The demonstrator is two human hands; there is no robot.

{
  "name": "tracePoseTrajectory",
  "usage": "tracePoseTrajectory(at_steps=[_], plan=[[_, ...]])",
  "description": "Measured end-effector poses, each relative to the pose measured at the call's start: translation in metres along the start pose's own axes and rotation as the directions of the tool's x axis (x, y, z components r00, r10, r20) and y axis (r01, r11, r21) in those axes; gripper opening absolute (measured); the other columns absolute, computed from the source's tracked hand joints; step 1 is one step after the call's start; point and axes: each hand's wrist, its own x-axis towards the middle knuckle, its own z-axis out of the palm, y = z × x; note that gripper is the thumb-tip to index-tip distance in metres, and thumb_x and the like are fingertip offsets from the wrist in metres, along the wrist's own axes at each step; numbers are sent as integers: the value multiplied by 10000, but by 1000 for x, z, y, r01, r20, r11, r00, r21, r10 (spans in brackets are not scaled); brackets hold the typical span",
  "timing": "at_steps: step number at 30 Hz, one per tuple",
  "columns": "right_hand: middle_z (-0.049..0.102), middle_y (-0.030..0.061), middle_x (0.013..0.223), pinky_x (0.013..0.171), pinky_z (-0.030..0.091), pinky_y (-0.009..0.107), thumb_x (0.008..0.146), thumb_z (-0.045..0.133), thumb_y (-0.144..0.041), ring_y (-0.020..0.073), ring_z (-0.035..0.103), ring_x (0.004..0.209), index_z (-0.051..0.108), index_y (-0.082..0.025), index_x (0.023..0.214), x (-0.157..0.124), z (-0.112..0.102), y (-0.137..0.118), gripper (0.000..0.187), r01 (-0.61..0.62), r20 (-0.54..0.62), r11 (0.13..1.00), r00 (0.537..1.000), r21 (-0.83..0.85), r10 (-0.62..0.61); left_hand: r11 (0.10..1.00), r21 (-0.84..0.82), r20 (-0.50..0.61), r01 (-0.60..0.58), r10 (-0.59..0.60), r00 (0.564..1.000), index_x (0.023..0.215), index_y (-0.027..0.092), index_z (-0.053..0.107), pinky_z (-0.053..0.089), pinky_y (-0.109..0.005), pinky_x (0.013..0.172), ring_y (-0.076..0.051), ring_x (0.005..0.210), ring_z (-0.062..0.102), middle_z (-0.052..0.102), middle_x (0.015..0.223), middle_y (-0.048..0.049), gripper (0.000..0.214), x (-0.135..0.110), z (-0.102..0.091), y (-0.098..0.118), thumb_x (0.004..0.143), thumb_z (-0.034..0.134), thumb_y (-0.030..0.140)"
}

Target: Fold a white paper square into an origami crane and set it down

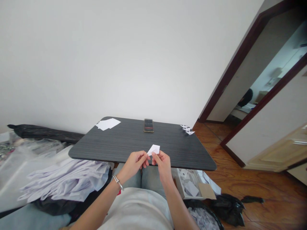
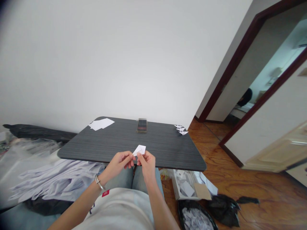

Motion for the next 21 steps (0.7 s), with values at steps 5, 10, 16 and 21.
tracePoseTrajectory(at_steps=[5,10,16,21], plan=[[458,-56,450,379,284,188,693,609,-321,53,356,378,555,-138,615,-3,2,-2,206,20,18,1000,1000,-1,-20,1000,-11,7,-19,19,1000,677,121,523,335,-168,422,-80,477,494,576,588,-7,284,0,2,2,782,491,384],[450,-57,451,369,274,187,698,601,-313,52,348,373,570,-135,622,-5,2,-3,196,36,21,999,999,-1,-36,998,-49,-34,-26,25,999,674,128,504,315,-164,396,-73,451,471,558,568,6,305,0,8,0,771,504,417],[454,-54,444,371,264,191,699,600,-289,52,353,367,551,-139,583,-5,2,-2,196,23,17,999,1000,29,-24,996,-93,-69,-16,9,998,632,124,496,305,-163,390,-63,419,450,530,516,14,309,-2,12,3,772,507,400],[444,-57,439,384,277,195,727,573,-308,55,358,368,502,-152,549,-3,2,2,248,8,51,998,999,65,-12,990,-137,-117,-18,2,993,619,134,476,281,-160,374,-60,394,437,510,485,30,294,-1,13,3,760,515,389]])
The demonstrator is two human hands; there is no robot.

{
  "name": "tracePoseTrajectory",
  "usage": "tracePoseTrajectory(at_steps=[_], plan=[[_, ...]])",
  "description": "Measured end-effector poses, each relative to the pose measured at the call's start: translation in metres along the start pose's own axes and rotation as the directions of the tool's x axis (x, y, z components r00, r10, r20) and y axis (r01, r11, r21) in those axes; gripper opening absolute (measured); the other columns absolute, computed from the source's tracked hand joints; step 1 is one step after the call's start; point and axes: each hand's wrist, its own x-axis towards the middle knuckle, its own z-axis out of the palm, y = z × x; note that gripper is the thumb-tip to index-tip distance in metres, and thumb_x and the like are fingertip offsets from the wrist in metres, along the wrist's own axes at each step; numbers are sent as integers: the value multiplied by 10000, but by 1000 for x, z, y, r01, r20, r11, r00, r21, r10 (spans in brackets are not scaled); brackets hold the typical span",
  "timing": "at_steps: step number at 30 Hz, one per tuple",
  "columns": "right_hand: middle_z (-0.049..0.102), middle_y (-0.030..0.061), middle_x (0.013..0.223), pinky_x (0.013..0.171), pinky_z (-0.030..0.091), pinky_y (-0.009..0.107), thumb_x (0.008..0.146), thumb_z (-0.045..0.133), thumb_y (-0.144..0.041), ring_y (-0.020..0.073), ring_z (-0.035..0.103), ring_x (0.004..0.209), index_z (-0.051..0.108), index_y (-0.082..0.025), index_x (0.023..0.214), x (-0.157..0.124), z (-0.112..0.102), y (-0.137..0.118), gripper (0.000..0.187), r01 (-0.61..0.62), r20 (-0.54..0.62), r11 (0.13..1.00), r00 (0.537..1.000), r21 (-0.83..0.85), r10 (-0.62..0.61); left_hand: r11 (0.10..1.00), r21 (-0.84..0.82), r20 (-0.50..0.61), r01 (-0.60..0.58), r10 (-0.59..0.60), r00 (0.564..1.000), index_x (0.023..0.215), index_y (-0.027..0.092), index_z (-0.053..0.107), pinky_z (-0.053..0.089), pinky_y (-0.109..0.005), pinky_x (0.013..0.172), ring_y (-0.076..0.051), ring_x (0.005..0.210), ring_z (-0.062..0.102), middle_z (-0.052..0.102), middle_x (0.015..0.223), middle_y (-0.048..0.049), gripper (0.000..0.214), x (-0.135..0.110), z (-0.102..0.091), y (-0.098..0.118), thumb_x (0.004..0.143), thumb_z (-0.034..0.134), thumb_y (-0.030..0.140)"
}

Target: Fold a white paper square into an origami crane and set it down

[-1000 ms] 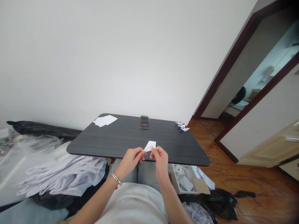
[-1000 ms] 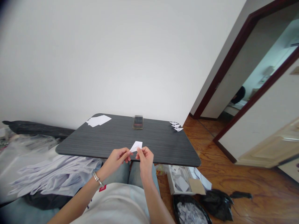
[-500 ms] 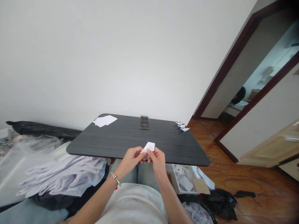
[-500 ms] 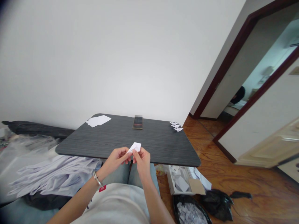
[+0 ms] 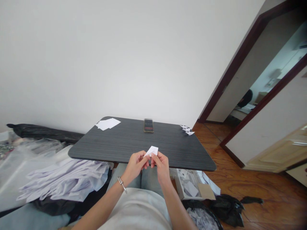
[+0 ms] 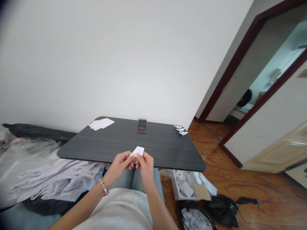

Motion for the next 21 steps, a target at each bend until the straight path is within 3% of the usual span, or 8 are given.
tracePoseTrajectory(at_steps=[7,15,21], plan=[[423,-68,447,389,272,190,760,545,-319,55,350,381,504,-157,598,0,-4,1,233,47,27,996,999,-70,-45,999,-29,72,13,-11,997,622,135,470,287,-153,371,-56,401,439,521,495,27,292,5,-3,-9,744,540,391],[443,-70,436,389,281,184,757,549,-323,53,358,373,492,-160,618,1,-4,1,222,47,42,993,998,-108,-42,1000,-10,35,24,-23,999,638,114,525,320,-156,357,-64,416,465,586,567,-13,309,4,-3,-11,724,565,408],[453,-67,423,381,280,184,737,570,-344,52,359,356,491,-160,589,5,-9,4,249,20,12,995,1000,-98,-19,999,-8,150,38,-37,988,722,99,558,380,-162,385,-79,460,525,623,644,-48,289,4,-8,-12,762,527,384]])
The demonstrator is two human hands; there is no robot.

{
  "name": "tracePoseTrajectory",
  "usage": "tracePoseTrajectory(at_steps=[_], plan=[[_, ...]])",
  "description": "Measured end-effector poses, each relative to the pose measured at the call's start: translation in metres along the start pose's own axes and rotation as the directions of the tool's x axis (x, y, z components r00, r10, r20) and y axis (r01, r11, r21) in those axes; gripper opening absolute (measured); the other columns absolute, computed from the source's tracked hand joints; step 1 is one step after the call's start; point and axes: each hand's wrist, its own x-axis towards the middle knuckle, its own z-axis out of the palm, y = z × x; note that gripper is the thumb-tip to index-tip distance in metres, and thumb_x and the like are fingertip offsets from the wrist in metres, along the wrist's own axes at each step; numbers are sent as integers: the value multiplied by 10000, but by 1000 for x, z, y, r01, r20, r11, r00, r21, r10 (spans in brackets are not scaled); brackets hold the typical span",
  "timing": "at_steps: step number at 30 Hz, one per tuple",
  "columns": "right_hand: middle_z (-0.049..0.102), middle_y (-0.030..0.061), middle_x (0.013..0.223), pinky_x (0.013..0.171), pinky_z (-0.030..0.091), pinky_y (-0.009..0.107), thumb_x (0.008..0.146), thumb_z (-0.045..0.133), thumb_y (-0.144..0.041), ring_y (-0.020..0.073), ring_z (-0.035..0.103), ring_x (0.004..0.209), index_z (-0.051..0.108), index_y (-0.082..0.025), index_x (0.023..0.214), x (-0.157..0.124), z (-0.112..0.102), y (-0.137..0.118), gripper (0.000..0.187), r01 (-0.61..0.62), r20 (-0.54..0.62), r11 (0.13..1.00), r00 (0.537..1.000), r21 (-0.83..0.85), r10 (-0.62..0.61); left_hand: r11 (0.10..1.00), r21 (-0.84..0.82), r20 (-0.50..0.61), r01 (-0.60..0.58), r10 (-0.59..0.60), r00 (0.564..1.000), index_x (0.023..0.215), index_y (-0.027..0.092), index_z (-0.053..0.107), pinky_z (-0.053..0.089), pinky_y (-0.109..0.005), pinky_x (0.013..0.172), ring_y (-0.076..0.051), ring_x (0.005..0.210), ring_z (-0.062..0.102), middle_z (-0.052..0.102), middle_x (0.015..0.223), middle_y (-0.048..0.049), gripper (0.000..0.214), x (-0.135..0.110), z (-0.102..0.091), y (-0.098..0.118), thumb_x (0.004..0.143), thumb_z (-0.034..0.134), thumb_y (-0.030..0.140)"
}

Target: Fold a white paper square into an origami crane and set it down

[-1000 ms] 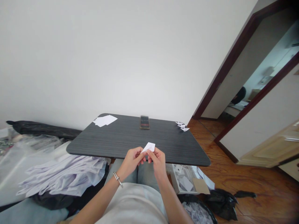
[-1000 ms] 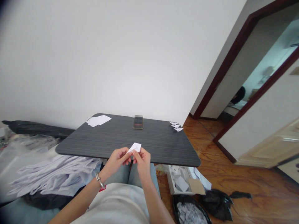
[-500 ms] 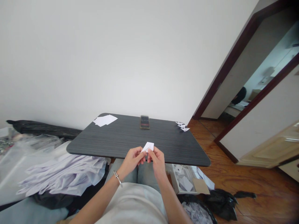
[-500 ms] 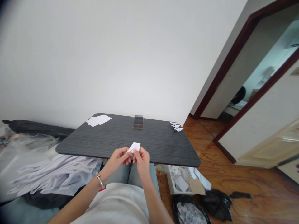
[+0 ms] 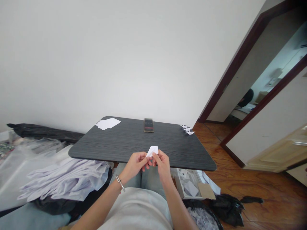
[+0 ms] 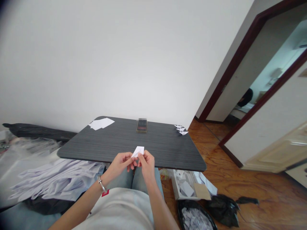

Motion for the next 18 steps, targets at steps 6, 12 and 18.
tracePoseTrajectory(at_steps=[6,12,18], plan=[[479,-51,424,381,259,191,730,571,-364,55,356,349,512,-154,572,-1,0,-2,270,-28,-26,1000,999,1,28,999,37,128,17,-21,992,828,99,551,411,-173,424,-102,523,578,641,694,-73,296,0,-9,-3,816,449,377],[453,-61,403,379,247,187,730,565,-365,51,341,344,533,-148,574,-1,0,-3,269,-32,-30,999,999,-12,31,998,66,194,-16,3,981,858,107,545,422,-189,463,-113,574,592,648,755,-89,288,-3,-12,2,837,411,362],[439,-66,414,389,253,190,753,548,-370,52,341,350,553,-144,622,-1,-1,-3,261,-7,-17,1000,1000,-7,7,1000,9,202,-4,2,979,856,96,566,430,-196,468,-126,592,594,649,778,-107,313,-5,-13,14,823,421,371]])
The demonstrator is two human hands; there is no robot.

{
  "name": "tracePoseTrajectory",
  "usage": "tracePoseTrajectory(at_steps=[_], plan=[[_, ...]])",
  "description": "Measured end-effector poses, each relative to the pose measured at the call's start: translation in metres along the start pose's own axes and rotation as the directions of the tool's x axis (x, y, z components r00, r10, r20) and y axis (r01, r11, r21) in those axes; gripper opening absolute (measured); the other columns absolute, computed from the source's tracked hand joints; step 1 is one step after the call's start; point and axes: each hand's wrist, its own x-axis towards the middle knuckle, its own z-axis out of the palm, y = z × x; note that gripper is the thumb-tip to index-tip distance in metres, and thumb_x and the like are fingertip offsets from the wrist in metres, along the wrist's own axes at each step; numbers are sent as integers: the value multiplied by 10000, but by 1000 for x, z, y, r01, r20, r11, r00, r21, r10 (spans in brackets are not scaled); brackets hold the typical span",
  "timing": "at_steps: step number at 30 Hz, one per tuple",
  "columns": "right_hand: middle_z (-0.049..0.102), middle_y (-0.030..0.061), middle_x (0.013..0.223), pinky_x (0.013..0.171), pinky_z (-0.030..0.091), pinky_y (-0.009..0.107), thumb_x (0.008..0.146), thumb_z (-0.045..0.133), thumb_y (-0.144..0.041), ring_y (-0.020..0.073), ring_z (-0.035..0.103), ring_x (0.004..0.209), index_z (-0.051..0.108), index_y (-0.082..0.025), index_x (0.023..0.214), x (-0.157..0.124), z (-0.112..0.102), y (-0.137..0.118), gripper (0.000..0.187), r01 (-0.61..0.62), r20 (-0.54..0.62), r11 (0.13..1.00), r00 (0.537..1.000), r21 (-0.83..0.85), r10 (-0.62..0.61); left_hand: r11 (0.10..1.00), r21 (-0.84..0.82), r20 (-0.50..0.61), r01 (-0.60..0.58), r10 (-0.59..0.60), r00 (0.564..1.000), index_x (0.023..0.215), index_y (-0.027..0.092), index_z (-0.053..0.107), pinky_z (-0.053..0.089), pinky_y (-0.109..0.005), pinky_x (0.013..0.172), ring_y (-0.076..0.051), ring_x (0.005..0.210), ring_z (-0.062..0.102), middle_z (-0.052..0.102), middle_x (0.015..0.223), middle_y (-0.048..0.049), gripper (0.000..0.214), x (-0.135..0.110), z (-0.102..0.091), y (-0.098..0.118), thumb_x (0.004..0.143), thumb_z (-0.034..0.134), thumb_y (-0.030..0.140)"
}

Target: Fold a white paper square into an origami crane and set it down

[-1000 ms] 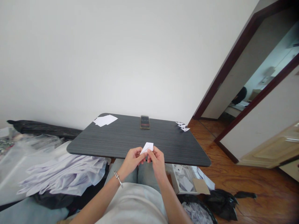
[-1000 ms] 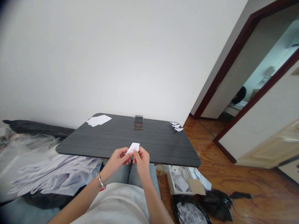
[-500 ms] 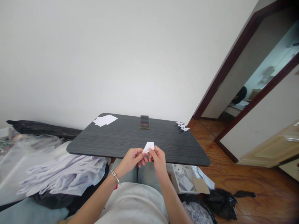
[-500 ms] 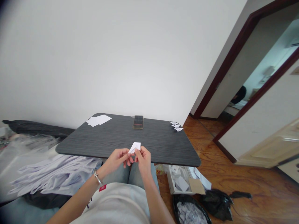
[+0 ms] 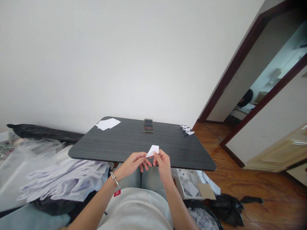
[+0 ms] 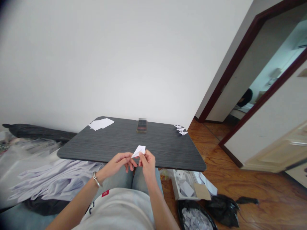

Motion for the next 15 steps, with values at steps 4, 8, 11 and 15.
tracePoseTrajectory(at_steps=[4,8,11,15], plan=[[428,-69,422,389,261,189,755,552,-378,54,342,361,507,-156,604,-2,3,2,272,22,15,1000,1000,-12,-22,1000,-7,-92,24,-25,995,785,94,568,397,-177,416,-111,516,572,636,669,-79,365,3,2,1,814,415,424],[441,-63,455,391,275,186,760,551,-369,54,352,380,501,-160,618,-4,6,2,258,33,49,999,998,-31,-31,999,46,-187,23,-14,982,681,115,524,328,-152,365,-77,424,503,588,546,-19,334,6,4,-4,788,468,426],[433,-65,429,397,286,189,749,562,-377,61,361,383,479,-170,586,-3,4,1,276,39,42,998,998,-58,-37,997,78,-220,10,8,976,660,123,518,296,-153,360,-69,396,469,564,504,1,336,7,4,-7,796,454,423],[454,-56,433,403,310,192,740,561,-391,68,384,389,483,-173,582,-1,-1,1,280,51,52,996,998,-80,-47,995,102,-232,14,10,973,643,129,519,297,-159,377,-70,394,457,554,484,8,336,5,3,-5,795,457,422]])
